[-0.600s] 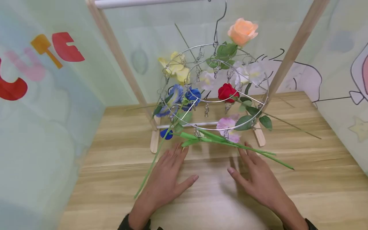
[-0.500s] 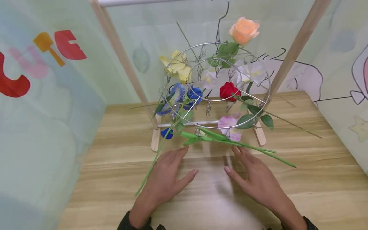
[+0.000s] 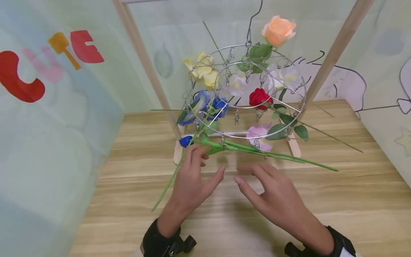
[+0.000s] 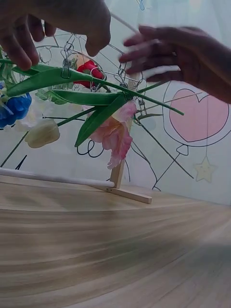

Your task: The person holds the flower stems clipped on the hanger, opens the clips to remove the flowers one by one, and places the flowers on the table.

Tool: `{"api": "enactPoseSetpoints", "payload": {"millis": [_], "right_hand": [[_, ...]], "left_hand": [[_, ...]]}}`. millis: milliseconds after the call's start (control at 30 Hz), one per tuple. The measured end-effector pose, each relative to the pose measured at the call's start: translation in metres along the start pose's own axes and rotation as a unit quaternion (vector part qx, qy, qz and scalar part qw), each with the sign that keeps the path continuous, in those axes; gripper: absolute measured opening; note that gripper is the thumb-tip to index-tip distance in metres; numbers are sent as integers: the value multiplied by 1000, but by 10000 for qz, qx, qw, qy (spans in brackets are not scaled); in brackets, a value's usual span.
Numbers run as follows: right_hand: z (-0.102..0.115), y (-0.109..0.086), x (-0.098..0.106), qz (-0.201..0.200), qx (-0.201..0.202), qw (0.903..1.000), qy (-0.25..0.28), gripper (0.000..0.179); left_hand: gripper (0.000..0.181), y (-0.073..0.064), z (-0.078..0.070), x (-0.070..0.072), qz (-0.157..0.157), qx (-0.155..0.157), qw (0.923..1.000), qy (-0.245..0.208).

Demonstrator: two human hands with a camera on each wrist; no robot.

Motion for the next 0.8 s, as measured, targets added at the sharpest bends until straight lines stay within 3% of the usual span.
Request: {"api": "enactPoseSetpoints", "payload": {"millis": [300,800], "right_hand": [[11,36,-10,-521,392,9977,-165,53],[6,57,-33,-329,-216,9981,-476,61]], "left_hand": [[75,12,5,-1,63,102,9999,105],[70,27,17,-7,633,-43,9973,366]]}}
Point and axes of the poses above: each hand's wrist, its own y-axis towards the middle knuckle, its own x-axis out of the back of the hand, z = x × y, the point moved 5 cm from there along y, towards the middle knuckle, and after that the axes turned 2 degrees about z, right-handed, at the moved point
